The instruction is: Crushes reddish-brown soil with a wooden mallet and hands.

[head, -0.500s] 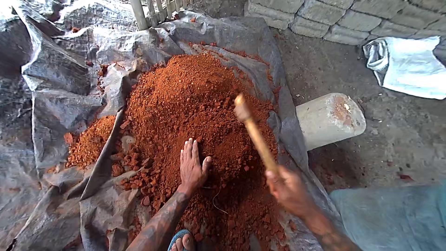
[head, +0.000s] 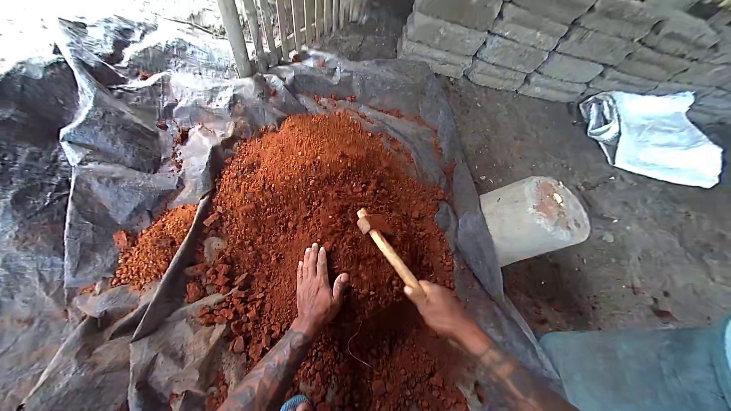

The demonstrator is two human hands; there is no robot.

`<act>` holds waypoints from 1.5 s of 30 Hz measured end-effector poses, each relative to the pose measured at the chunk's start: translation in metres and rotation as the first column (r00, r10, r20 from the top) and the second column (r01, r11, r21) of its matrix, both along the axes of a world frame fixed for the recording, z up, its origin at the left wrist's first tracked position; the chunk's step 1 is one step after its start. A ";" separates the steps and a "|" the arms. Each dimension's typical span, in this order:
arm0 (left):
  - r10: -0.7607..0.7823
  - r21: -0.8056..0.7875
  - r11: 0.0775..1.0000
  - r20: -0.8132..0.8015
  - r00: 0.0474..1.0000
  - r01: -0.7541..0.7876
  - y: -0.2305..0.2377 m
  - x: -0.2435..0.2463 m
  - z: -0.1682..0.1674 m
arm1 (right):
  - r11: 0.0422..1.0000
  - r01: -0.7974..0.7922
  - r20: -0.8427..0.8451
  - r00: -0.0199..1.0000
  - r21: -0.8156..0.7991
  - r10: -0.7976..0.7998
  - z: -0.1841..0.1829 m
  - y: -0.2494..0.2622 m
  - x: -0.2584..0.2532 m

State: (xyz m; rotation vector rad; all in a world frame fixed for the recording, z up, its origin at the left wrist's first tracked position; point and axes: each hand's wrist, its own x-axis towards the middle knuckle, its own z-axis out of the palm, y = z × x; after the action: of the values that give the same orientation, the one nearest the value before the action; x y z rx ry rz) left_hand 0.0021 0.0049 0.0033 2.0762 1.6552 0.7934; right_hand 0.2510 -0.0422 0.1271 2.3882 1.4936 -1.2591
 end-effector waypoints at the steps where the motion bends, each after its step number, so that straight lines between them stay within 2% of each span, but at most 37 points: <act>1: -0.004 -0.021 1.000 -0.001 1.000 0.004 -0.006 0.000 -0.001 | 0.997 0.044 -0.080 0.996 0.067 -0.039 0.017 -0.006 0.005; 3: -0.009 -0.051 0.999 -0.017 1.000 0.008 -0.007 0.000 -0.001 | 0.922 0.190 -0.280 0.955 0.338 -0.094 0.063 -0.011 0.007; 4: -0.001 -0.048 0.999 -0.024 1.000 0.000 -0.006 0.001 -0.001 | 0.825 0.235 -0.343 0.938 0.514 -0.053 0.087 -0.007 0.009; 6: 0.006 -0.040 0.999 -0.035 0.999 -0.008 -0.006 0.001 -0.003 | 0.526 0.277 -0.372 0.925 0.804 0.082 0.130 0.008 0.021; 7: 0.006 -0.032 0.999 -0.039 0.999 -0.008 -0.006 0.001 -0.004 | 0.356 0.308 -0.371 0.921 0.882 0.121 0.150 0.019 0.026; 9: 0.011 -0.013 1.000 -0.043 0.999 -0.012 -0.005 0.001 -0.003 | 0.024 0.344 -0.343 0.923 0.939 0.175 0.176 0.043 0.029; 10: 0.012 -0.009 1.000 -0.042 0.999 -0.012 -0.005 0.002 -0.003 | -0.078 0.343 -0.326 0.929 0.936 0.173 0.174 0.051 0.025; 11: 0.013 -0.008 1.000 -0.040 0.999 -0.013 -0.005 0.002 -0.003 | -0.114 0.326 -0.310 0.941 0.938 0.138 0.157 0.051 0.017; 12: 0.013 -0.009 1.000 -0.039 0.999 -0.013 -0.005 0.001 -0.003 | -0.058 0.281 -0.278 0.959 0.958 0.056 0.120 0.042 0.009; 13: 0.012 -0.014 1.000 -0.039 0.999 -0.013 -0.005 0.001 -0.003 | 0.133 0.188 -0.181 0.981 0.973 -0.064 0.069 0.021 0.002; 14: 0.008 -0.017 1.000 -0.040 0.999 -0.009 -0.005 0.000 -0.002 | 0.448 0.108 -0.040 0.987 0.887 -0.158 0.019 -0.006 -0.003; 15: 0.005 -0.017 1.000 -0.035 0.999 -0.005 -0.003 0.000 -0.002 | 0.774 0.093 0.067 0.983 0.626 -0.171 -0.016 -0.024 -0.006; 16: 0.002 -0.014 1.000 -0.029 1.000 -0.003 -0.003 0.000 -0.002 | 0.952 0.104 0.088 0.987 0.287 -0.134 -0.035 -0.028 -0.005; 17: -0.005 -0.017 1.000 -0.027 1.000 0.005 -0.004 -0.001 -0.003 | 0.990 0.121 0.070 0.990 0.070 -0.126 -0.042 -0.027 -0.001; 18: -0.010 -0.012 1.000 -0.023 1.000 0.010 -0.001 -0.002 -0.003 | 0.989 0.149 0.025 0.989 -0.001 -0.149 -0.036 -0.020 0.007; 20: -0.012 -0.026 1.000 -0.016 1.000 0.012 -0.005 -0.003 -0.004 | 0.968 0.246 -0.117 0.964 0.055 -0.239 -0.004 -0.017 0.024; 21: -0.014 -0.032 0.999 -0.019 1.000 0.013 -0.007 -0.003 -0.005 | 0.940 0.310 -0.199 0.939 0.140 -0.280 0.018 -0.018 0.028; 23: 0.000 -0.025 1.000 -0.027 1.000 0.000 -0.004 -0.002 -0.005 | 0.825 0.346 -0.287 0.929 0.447 -0.234 0.060 -0.012 0.043; 24: 0.004 -0.020 1.000 -0.027 1.000 -0.004 -0.005 -0.001 -0.006 | 0.714 0.323 -0.285 0.942 0.622 -0.177 0.078 -0.008 0.053; 26: 0.012 -0.005 1.000 -0.032 0.999 -0.012 -0.007 0.000 -0.006 | 0.408 0.283 -0.274 0.958 0.868 -0.082 0.107 0.006 0.070; 28: 0.018 0.002 1.000 -0.034 0.999 -0.018 -0.006 0.001 -0.006 | 0.114 0.290 -0.290 0.957 0.950 -0.022 0.125 0.027 0.077; 29: 0.019 0.008 1.000 -0.035 0.999 -0.019 -0.006 0.001 -0.006 | 0.007 0.293 -0.292 0.956 0.956 -0.030 0.121 0.036 0.077; 30: 0.018 0.012 1.000 -0.037 0.999 -0.018 -0.007 0.001 -0.006 | -0.040 0.275 -0.278 0.957 0.961 -0.082 0.103 0.039 0.076; 31: 0.017 0.015 1.000 -0.042 0.999 -0.017 -0.007 0.000 -0.007 | 0.003 0.232 -0.228 0.957 0.973 -0.180 0.068 0.033 0.076; 32: 0.019 0.018 1.000 -0.045 0.999 -0.018 -0.007 0.000 -0.007 | 0.173 0.186 -0.131 0.948 0.967 -0.289 0.021 0.018 0.076; 33: 0.019 0.016 1.000 -0.043 0.999 -0.018 -0.008 0.000 -0.007 | 0.459 0.188 -0.009 0.931 0.868 -0.365 -0.027 -0.002 0.075; 34: 0.015 0.005 1.000 -0.039 0.999 -0.015 -0.008 0.000 -0.007 | 0.754 0.243 0.080 0.928 0.611 -0.364 -0.061 -0.017 0.074; 35: 0.009 -0.001 1.000 -0.038 0.999 -0.009 -0.009 -0.001 -0.006 | 0.911 0.278 0.112 0.940 0.304 -0.324 -0.082 -0.021 0.077; 36: 0.002 -0.003 1.000 -0.037 0.999 -0.002 -0.009 -0.002 -0.006 | 0.954 0.289 0.104 0.949 0.084 -0.297 -0.088 -0.016 0.082; 37: -0.004 0.005 1.000 -0.036 0.999 0.004 -0.007 -0.003 -0.006 | 0.952 0.306 0.061 0.951 -0.011 -0.305 -0.076 -0.007 0.088; 39: -0.005 0.006 1.000 -0.037 0.999 0.006 -0.010 -0.004 -0.008 | 0.936 0.351 -0.057 0.935 -0.003 -0.351 -0.028 0.001 0.101; 40: -0.007 0.005 1.000 -0.039 0.999 0.008 -0.011 -0.004 -0.008 | 0.922 0.384 -0.123 0.919 0.059 -0.375 0.002 0.001 0.104; 42: 0.005 0.013 1.000 -0.040 0.999 -0.004 -0.010 -0.003 -0.007 | 0.856 0.401 -0.215 0.913 0.327 -0.346 0.065 0.003 0.110; 43: 0.010 0.017 1.000 -0.042 0.999 -0.010 -0.010 -0.002 -0.008 | 0.767 0.391 -0.251 0.920 0.509 -0.303 0.089 0.003 0.114; 45: 0.015 0.019 1.000 -0.043 0.999 -0.014 -0.011 -0.003 -0.008 | 0.472 0.363 -0.311 0.932 0.803 -0.186 0.124 0.011 0.121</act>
State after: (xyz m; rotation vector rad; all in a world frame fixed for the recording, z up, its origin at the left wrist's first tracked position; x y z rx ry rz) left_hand -0.0004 -0.0057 -0.0045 2.1103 1.6930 0.7765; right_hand 0.3718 -0.0310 0.2509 3.3089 2.2692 -0.8639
